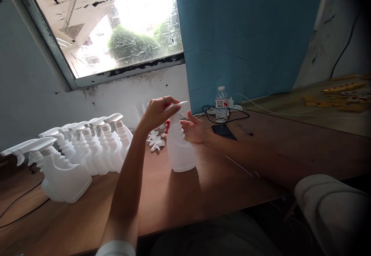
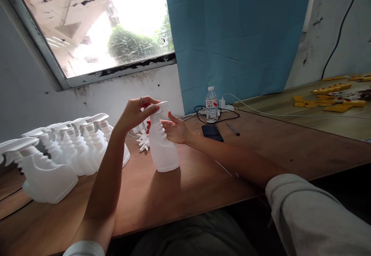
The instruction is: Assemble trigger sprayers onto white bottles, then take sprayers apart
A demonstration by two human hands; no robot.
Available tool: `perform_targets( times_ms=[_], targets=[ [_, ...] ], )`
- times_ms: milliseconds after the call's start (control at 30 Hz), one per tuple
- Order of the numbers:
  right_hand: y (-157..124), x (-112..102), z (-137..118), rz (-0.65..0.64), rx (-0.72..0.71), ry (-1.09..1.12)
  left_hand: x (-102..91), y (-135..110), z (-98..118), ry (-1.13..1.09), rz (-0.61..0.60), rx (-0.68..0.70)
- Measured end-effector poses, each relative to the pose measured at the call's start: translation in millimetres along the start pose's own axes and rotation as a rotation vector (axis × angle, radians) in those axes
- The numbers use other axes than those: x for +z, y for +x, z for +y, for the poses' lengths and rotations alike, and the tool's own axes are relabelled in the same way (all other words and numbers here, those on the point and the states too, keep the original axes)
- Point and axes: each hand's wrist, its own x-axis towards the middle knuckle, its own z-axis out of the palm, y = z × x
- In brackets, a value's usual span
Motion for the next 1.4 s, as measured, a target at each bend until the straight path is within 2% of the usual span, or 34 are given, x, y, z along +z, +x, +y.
perform_targets(
  times_ms=[133, 267, 367, 500, 600, 667, 733, 800, 933, 1033, 1133, 1267, 1400],
  targets=[
    [1.8, 0.5, 4.4, 0.018, -0.002, 0.020, 0.0, 0.2, 0.3, 0.010, 0.005, 0.004],
    [2.2, 0.0, 6.3, -0.072, -0.024, 0.076, -1.4, -0.4, -1.3, -0.026, -0.012, 0.008],
    [3.0, -0.1, 5.7, -0.081, -0.035, 0.080, -2.8, -1.0, -2.0, -0.055, -0.032, 0.010],
    [1.4, 0.5, 4.5, -0.097, -0.065, 0.026, -6.8, -1.6, -4.6, -0.106, -0.076, 0.004],
    [-5.4, -0.6, 11.9, -0.129, -0.055, -0.117, -13.7, -3.4, -8.6, -0.207, -0.142, 0.017],
    [-11.9, -0.3, 23.0, -0.105, 0.013, -0.255, -19.2, -5.6, -10.6, -0.274, -0.197, 0.036],
    [-18.0, 3.5, 36.2, -0.028, 0.060, -0.327, -23.5, -8.1, -10.6, -0.318, -0.235, 0.056],
    [-21.8, 11.7, 47.6, 0.062, 0.023, -0.324, -24.8, -9.6, -8.4, -0.331, -0.240, 0.055],
    [-22.0, 32.8, 56.9, 0.191, -0.134, -0.348, -14.4, -7.3, -1.0, -0.335, -0.126, 0.010],
    [-20.2, 41.4, 57.1, 0.257, -0.158, -0.377, 2.0, -3.3, 1.2, -0.369, -0.034, -0.020],
    [-19.3, 41.5, 58.2, 0.270, -0.163, -0.395, 19.7, -0.9, -2.1, -0.379, 0.075, -0.053],
    [-19.6, 39.5, 59.7, 0.266, -0.163, -0.419, 36.6, -0.9, -7.8, -0.352, 0.292, -0.063],
    [-20.7, 41.5, 57.9, 0.267, -0.153, -0.405, 41.0, -1.4, -7.8, -0.313, 0.333, -0.072]
  ],
)
